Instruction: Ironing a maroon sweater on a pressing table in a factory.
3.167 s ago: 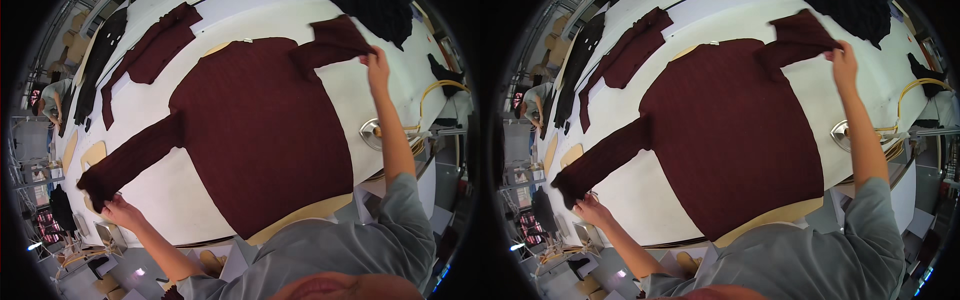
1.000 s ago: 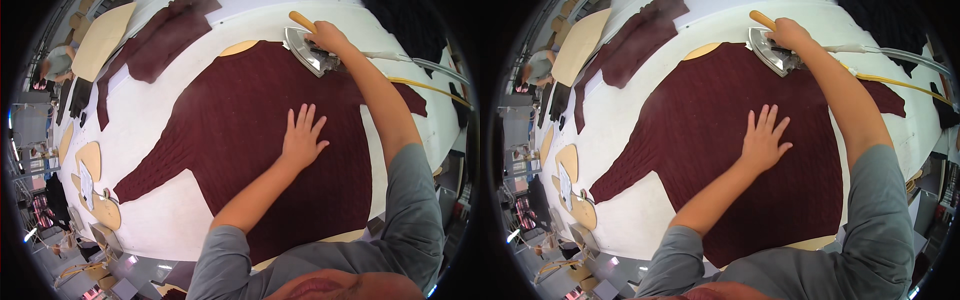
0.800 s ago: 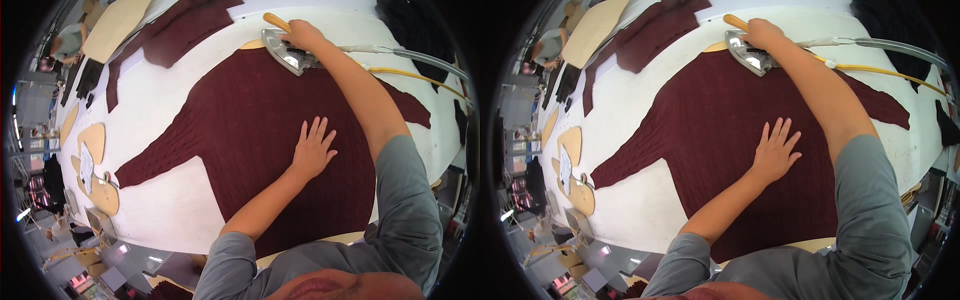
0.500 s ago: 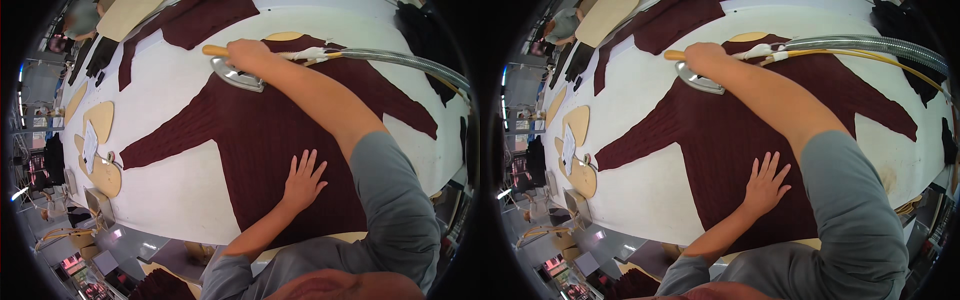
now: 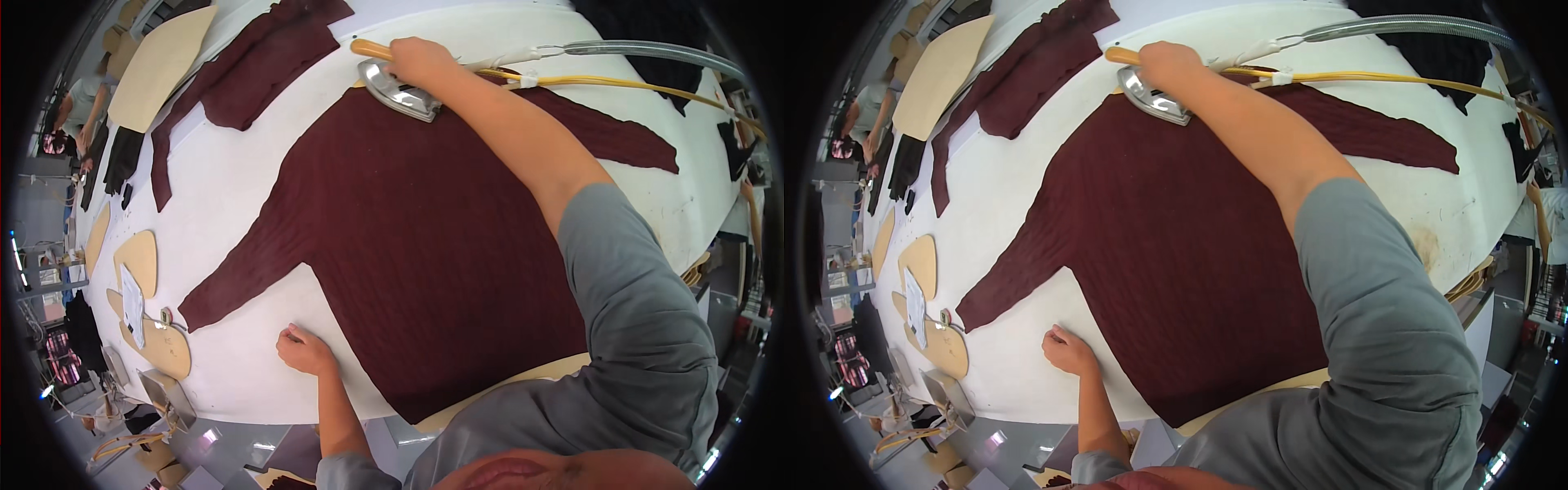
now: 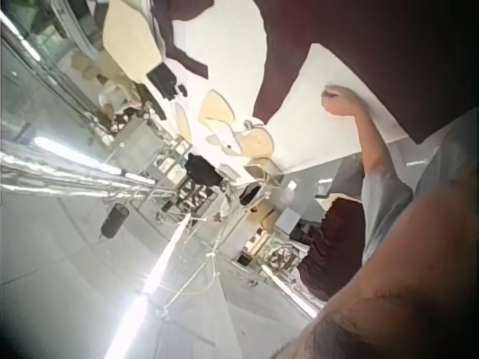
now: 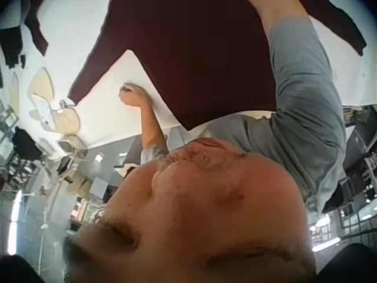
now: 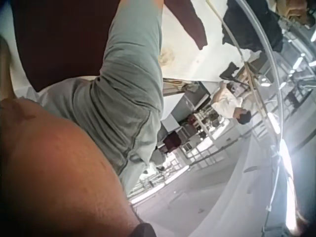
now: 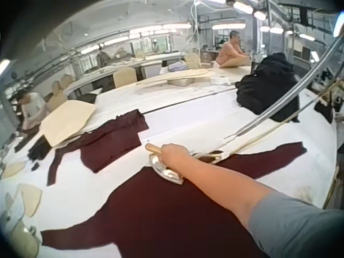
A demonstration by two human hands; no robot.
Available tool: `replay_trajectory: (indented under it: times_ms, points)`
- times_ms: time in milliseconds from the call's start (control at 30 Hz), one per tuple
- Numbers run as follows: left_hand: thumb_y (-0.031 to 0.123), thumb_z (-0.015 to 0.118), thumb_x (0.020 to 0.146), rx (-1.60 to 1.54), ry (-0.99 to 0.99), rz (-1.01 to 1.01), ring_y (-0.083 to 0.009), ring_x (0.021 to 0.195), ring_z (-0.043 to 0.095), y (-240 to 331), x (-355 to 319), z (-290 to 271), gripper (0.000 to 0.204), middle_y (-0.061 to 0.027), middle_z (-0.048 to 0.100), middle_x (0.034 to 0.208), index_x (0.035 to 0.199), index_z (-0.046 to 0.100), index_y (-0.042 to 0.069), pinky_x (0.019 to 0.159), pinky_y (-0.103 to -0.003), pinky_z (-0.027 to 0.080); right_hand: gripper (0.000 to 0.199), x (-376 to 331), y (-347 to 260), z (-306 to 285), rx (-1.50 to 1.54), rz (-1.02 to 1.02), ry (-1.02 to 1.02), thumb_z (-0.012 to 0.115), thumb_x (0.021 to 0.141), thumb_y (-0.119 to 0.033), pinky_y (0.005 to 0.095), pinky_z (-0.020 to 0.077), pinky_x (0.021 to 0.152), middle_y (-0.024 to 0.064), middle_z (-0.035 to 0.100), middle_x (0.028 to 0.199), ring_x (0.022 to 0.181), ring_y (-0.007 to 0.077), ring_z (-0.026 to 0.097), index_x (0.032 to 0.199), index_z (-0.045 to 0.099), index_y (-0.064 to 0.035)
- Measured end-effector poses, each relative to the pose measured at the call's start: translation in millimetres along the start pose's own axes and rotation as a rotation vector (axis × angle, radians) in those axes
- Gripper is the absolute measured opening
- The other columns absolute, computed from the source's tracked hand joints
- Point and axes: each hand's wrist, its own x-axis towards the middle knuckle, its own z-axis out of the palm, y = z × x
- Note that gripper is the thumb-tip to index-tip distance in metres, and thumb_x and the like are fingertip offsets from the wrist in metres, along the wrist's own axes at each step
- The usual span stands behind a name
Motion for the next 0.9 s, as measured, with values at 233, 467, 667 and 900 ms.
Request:
replay_trajectory:
  times_ms: [233, 467, 667, 900]
  points:
    - [0.033, 0.052, 0.106, 0.078, 0.017, 0.04, -0.0351, 0.091, 0.064, 4, 4, 1, 0.039, -0.0181, 0.07, 0.1, 0.106, 0.068, -0.002, 0.087, -0.043, 0.051, 0.032, -41, 116, -29, -0.065, 0.231, 0.079, 0.068, 0.097, -0.035, 0.0414, 0.055, 0.078, 0.0101, 0.074, 0.093, 0.083, 0.0293, 0.071, 0.103, 0.07, -0.0038]
    - [0.031, 0.054, 0.104, 0.069, 0.012, 0.03, -0.0375, 0.091, 0.063, 7, 0, -3, 0.037, -0.0192, 0.071, 0.096, 0.103, 0.07, -0.002, 0.088, -0.045, 0.049, 0.031, -88, 167, -37, 0.007, 0.396, 0.051, 0.069, 0.096, -0.033, 0.039, 0.0546, 0.072, 0.0096, 0.072, 0.087, 0.073, 0.0243, 0.068, 0.101, 0.07, -0.0027]
    - [0.033, 0.059, 0.1, 0.027, 0.051, 0.085, -0.0389, 0.088, 0.065, -16, 9, -5, 0.038, -0.0204, 0.071, 0.094, 0.098, 0.073, -0.003, 0.086, -0.045, 0.051, 0.028, -126, 55, -9, 0.389, 0.379, -0.279, 0.07, 0.097, -0.031, 0.0338, 0.0526, 0.061, 0.0064, 0.069, 0.082, 0.062, 0.0169, 0.062, 0.105, 0.067, -0.0042]
    - [0.019, 0.074, 0.087, -0.544, -0.259, 0.714, -0.0287, 0.076, 0.06, 38, -92, -25, 0.013, -0.007, 0.071, 0.086, 0.092, 0.073, 0.007, 0.077, -0.04, 0.048, 0.035, -218, -153, 46, 0.078, -0.154, -0.236, 0.069, 0.095, -0.035, 0.0437, 0.0569, 0.079, 0.0104, 0.075, 0.094, 0.083, 0.03, 0.072, 0.115, 0.065, -0.0069]
